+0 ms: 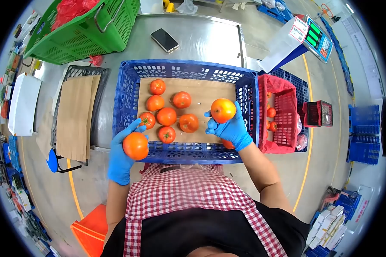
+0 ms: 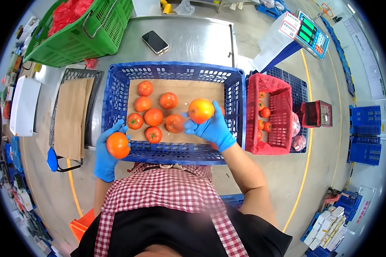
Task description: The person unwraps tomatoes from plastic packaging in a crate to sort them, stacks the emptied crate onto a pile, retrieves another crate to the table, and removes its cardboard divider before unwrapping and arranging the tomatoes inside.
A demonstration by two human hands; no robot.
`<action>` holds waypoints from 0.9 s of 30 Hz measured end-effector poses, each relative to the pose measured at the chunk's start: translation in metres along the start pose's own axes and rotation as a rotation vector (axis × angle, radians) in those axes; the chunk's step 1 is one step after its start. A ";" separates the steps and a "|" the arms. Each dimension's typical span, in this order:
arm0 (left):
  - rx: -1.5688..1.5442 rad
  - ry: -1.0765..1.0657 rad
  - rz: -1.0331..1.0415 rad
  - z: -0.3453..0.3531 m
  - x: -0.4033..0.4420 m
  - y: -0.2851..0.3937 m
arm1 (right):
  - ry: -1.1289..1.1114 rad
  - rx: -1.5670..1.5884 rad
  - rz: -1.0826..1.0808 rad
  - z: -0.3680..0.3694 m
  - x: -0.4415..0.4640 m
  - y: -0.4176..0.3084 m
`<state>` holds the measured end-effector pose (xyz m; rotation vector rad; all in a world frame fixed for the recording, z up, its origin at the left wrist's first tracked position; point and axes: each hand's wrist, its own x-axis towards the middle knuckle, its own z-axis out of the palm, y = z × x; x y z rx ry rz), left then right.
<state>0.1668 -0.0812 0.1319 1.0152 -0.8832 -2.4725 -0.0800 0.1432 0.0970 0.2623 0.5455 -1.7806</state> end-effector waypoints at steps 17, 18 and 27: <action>0.420 -0.406 -0.129 0.071 -0.019 0.006 | -0.432 -0.063 0.156 0.029 0.016 0.056; 0.433 -0.399 -0.114 0.074 -0.020 0.006 | -0.384 -0.152 0.161 0.035 0.016 0.059; 0.451 -0.362 0.003 0.035 -0.021 0.004 | -0.250 -0.192 0.278 0.058 0.030 0.092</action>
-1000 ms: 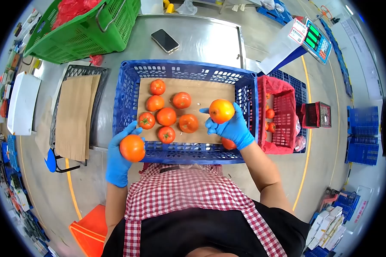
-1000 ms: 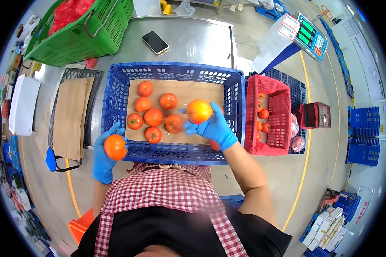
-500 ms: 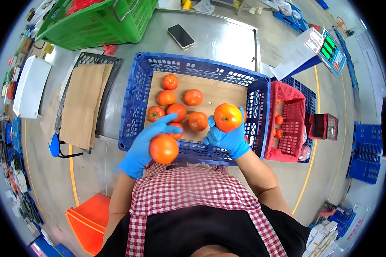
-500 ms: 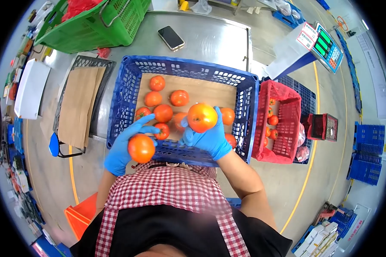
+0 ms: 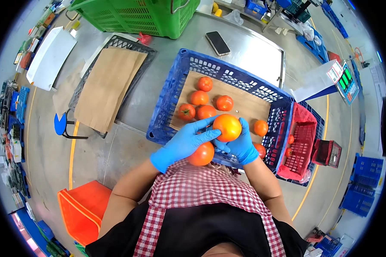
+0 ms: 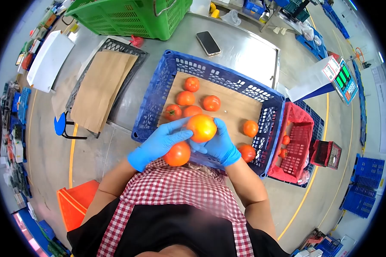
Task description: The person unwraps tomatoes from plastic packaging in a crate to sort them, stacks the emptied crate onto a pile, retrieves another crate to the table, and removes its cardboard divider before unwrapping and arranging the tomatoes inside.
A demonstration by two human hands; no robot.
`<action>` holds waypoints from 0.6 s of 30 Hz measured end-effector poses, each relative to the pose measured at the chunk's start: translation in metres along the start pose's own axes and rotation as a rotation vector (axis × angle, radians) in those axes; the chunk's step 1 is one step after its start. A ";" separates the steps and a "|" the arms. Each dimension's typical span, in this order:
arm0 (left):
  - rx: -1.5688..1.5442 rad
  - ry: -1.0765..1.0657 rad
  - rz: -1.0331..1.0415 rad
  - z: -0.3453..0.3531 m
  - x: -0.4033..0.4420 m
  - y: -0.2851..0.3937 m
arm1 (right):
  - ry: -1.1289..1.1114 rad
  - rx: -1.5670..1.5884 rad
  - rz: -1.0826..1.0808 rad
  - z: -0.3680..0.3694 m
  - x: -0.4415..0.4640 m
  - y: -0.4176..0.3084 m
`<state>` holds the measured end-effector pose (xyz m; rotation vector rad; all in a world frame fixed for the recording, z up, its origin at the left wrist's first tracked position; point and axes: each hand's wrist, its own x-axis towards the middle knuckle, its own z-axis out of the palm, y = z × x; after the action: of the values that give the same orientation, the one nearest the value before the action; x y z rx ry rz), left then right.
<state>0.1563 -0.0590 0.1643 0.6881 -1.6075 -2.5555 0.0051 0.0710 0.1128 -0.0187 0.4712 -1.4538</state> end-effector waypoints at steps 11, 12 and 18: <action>-0.566 -0.099 0.081 -0.097 -0.048 -0.011 | 0.228 -1.588 -0.383 0.101 0.073 0.037; -0.598 -0.040 0.088 -0.106 -0.051 0.001 | 0.266 -1.827 -0.344 0.116 0.087 0.041; -0.816 -0.003 0.316 -0.244 -0.065 -0.001 | 0.305 -1.236 -0.431 0.127 0.150 0.056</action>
<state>0.3103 -0.2483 0.0974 0.3062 -0.4886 -2.6065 0.1045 -0.0992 0.1670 -0.9358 1.6308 -1.3626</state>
